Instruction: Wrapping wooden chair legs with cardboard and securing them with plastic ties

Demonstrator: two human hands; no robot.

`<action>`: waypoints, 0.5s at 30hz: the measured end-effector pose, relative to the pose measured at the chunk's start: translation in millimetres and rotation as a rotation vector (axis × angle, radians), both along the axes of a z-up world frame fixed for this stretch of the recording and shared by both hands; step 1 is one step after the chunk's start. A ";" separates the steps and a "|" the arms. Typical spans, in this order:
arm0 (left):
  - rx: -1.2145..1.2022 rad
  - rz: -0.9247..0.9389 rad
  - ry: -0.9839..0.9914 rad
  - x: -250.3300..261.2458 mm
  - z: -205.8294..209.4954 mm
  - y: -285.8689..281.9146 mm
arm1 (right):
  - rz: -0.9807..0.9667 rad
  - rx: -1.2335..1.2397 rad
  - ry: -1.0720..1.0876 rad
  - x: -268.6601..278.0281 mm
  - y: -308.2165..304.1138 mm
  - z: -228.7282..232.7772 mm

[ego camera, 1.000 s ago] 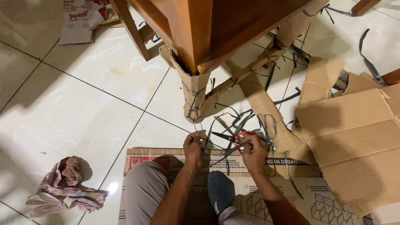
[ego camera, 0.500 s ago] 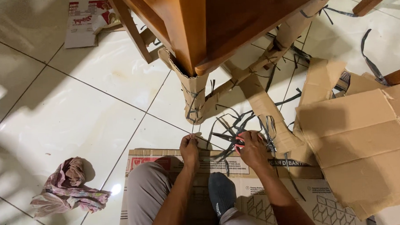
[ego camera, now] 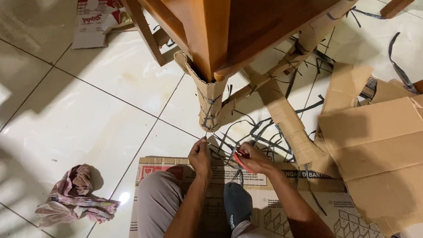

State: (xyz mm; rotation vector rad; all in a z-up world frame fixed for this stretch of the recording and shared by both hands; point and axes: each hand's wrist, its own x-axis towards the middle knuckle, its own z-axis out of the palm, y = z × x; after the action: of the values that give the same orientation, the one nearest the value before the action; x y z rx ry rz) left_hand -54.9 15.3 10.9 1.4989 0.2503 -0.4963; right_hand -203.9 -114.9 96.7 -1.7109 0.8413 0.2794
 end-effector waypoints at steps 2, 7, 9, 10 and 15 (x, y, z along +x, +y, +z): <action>-0.006 0.010 0.000 1.5 1.8 -1.4 | 0.023 0.006 0.040 11.6 -2.7 11.2; -0.011 0.032 -0.003 1.2 -1.9 -3.0 | 0.027 0.019 0.070 33.2 -2.5 10.6; 0.003 0.032 -0.006 0.1 0.1 -4.4 | -0.034 0.058 0.039 40.8 0.5 17.0; 0.003 0.033 -0.007 -0.6 -2.0 -4.6 | -0.032 0.059 0.039 42.3 -0.7 8.1; -0.025 0.049 0.010 -3.8 17.0 -4.4 | 0.004 0.056 0.031 51.5 0.4 26.0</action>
State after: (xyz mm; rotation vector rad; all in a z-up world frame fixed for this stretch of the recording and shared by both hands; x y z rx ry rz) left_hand -58.7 10.9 27.9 1.4625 0.2872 -0.4659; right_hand -152.3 -114.5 122.8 -1.6596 0.8456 0.3299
